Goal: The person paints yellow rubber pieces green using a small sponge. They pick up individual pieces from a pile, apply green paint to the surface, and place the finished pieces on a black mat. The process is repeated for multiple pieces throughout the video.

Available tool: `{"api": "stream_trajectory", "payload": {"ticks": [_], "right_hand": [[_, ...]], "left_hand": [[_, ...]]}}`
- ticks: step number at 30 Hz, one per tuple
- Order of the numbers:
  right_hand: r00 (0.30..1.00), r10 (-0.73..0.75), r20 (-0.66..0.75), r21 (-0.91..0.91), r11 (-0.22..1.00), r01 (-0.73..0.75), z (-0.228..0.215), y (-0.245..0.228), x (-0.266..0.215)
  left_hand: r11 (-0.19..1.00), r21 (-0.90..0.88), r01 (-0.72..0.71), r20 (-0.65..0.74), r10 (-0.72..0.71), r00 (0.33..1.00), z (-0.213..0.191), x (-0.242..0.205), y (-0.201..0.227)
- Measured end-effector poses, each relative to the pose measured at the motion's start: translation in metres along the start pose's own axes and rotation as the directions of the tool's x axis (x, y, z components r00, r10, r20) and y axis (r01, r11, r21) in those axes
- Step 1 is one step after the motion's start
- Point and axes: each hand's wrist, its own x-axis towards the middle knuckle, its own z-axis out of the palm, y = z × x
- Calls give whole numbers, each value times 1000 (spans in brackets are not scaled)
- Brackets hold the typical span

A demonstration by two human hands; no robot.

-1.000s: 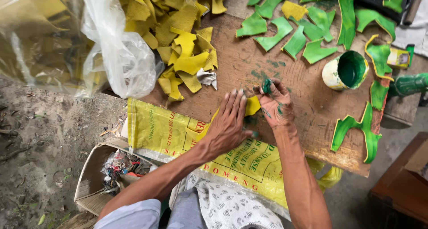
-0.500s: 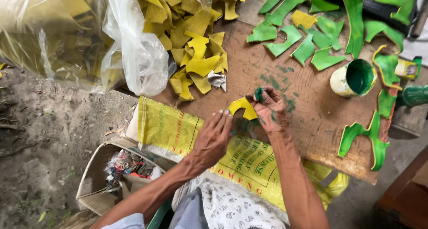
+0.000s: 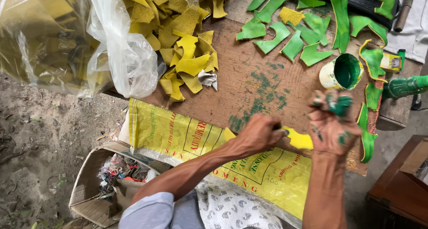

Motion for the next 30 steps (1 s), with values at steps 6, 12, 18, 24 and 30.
{"api": "stream_trajectory", "payload": {"ticks": [6, 12, 18, 24, 30], "right_hand": [[997, -9, 78, -25, 1000, 11, -6, -33, -17], [997, -44, -60, -42, 998, 42, -21, -37, -22], [997, -51, -57, -65, 997, 48, -40, -48, -25], [995, -46, -88, -4, 999, 46, -8, -46, -19], [996, 85, 25, -14, 996, -84, 15, 27, 10]], "left_hand": [[704, 667, 245, -455, 124, 882, -145, -5, -7], [861, 485, 152, -605, 205, 770, -194, -64, 67], [889, 432, 149, -621, 174, 765, -190, -57, 62], [966, 53, 254, -258, -233, 938, -99, -20, 40], [950, 310, -37, -152, 88, 984, -35, 46, -8]]}}
